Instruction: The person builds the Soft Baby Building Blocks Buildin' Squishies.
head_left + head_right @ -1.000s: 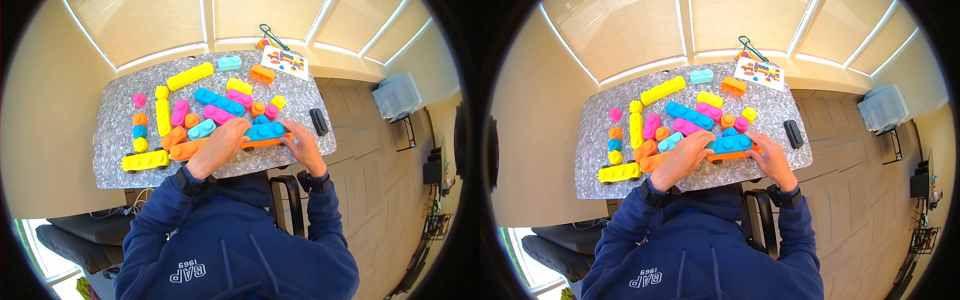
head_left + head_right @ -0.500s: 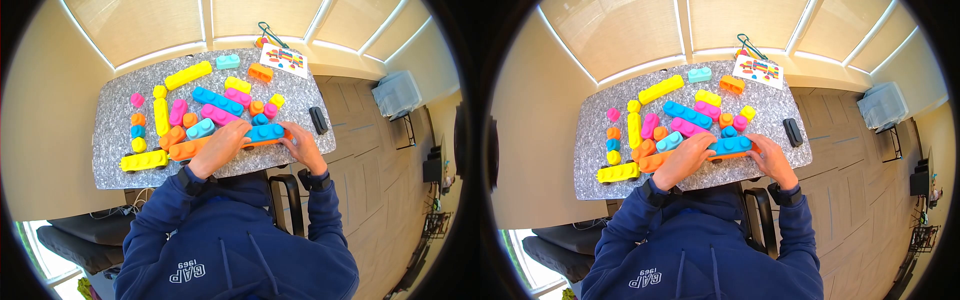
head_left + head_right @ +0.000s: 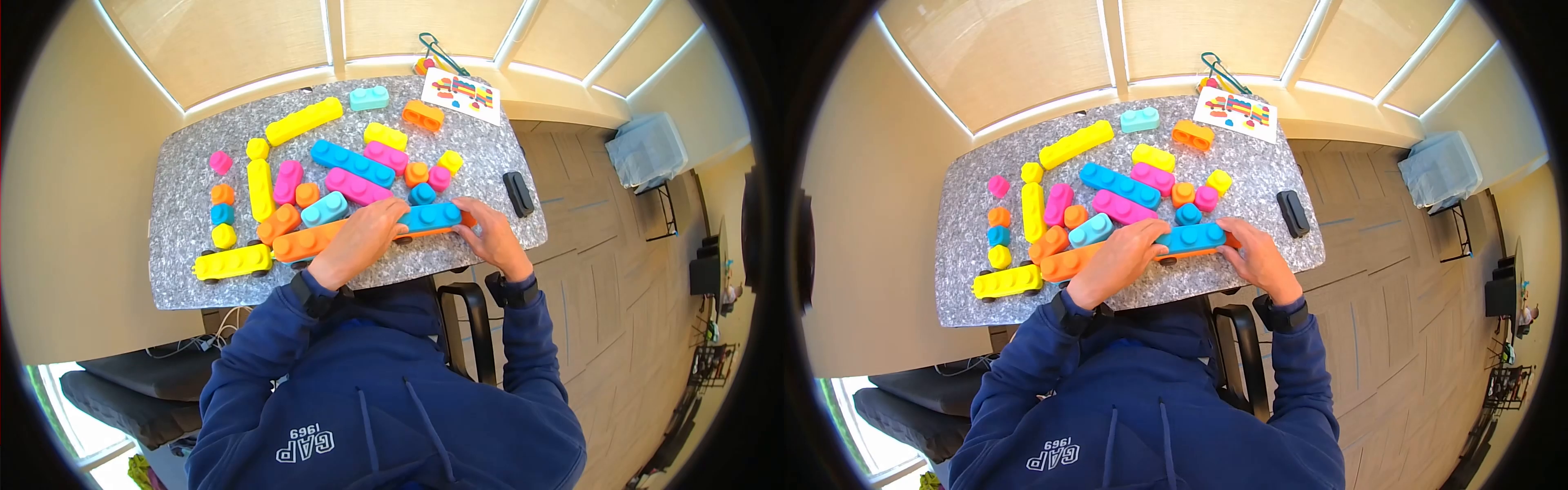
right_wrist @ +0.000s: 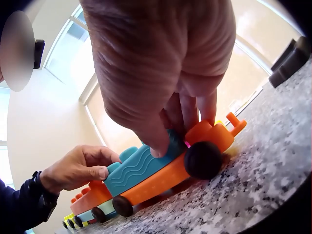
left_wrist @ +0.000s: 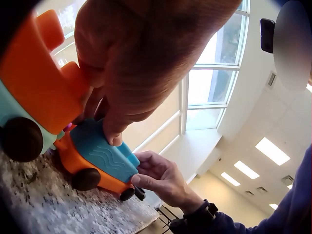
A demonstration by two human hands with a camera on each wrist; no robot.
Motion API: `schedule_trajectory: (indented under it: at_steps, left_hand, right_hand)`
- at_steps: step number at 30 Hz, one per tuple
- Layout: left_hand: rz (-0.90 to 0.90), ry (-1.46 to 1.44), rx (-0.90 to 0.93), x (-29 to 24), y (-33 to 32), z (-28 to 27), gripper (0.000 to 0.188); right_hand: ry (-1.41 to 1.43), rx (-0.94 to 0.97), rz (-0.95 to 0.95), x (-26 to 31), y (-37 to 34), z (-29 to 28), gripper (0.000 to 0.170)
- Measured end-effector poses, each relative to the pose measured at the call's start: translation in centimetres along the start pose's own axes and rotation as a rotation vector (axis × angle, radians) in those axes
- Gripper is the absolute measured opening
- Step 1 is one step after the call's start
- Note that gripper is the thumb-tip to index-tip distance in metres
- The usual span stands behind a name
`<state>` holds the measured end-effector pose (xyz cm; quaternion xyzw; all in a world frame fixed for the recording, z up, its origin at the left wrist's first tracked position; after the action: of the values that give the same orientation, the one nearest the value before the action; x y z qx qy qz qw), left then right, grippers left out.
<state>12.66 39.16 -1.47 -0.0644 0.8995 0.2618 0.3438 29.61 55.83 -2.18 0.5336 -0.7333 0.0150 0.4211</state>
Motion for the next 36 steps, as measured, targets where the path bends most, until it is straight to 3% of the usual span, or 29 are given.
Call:
schedule_trajectory:
  at_steps: [7,11,14,18,21,23,27,29,36]
  left_hand:
    - [0.019,0.050,-0.045,0.1,-0.3,0.3,0.035]
    - [0.061,0.082,-0.099,-0.4,-0.7,0.4,0.036]
    - [0.064,0.096,-0.109,-0.4,-0.7,0.3,0.035]
    - [0.048,0.111,-0.110,-0.1,-1.0,0.4,0.034]
    - [0.061,0.120,-0.130,-0.1,-1.1,0.3,0.034]
    - [0.058,0.118,-0.127,-0.1,-1.2,0.2,0.034]
    - [0.044,0.125,-0.116,-0.1,-1.2,0.2,0.035]
    - [0.072,0.139,-0.139,-0.5,-1.2,0.0,0.035]
    - [0.179,0.210,-0.254,-1.4,-2.3,0.8,0.033]
  right_hand:
    - [-0.027,0.040,-0.073,0.2,2.6,-2.2,0.047]
    - [-0.052,-0.084,0.028,-2.4,7.2,-2.8,0.044]
    - [-0.210,0.036,-0.160,-4.0,9.6,-0.7,0.043]
    - [-0.229,0.170,-0.199,-6.9,10.9,1.3,0.043]
    - [-0.167,0.189,-0.148,-6.9,11.1,1.5,0.042]
    - [-0.037,0.161,0.083,-8.1,11.0,1.4,0.040]
    - [-0.068,0.111,0.065,-8.9,10.6,0.4,0.039]
    - [-0.092,-0.003,0.014,-6.7,10.1,-1.8,0.040]
    - [-0.158,0.051,0.052,-0.4,5.6,-6.3,0.037]
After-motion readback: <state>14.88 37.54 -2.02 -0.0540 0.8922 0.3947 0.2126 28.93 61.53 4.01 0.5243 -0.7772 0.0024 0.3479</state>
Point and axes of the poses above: each hand's wrist, its own y-axis towards the middle knuckle, its own z-axis out of the palm, x = y × z, the point moved 8 cm from there along y, towards the middle knuckle, and after that the axes turned 12 degrees about -x, right-handed, at the moved point
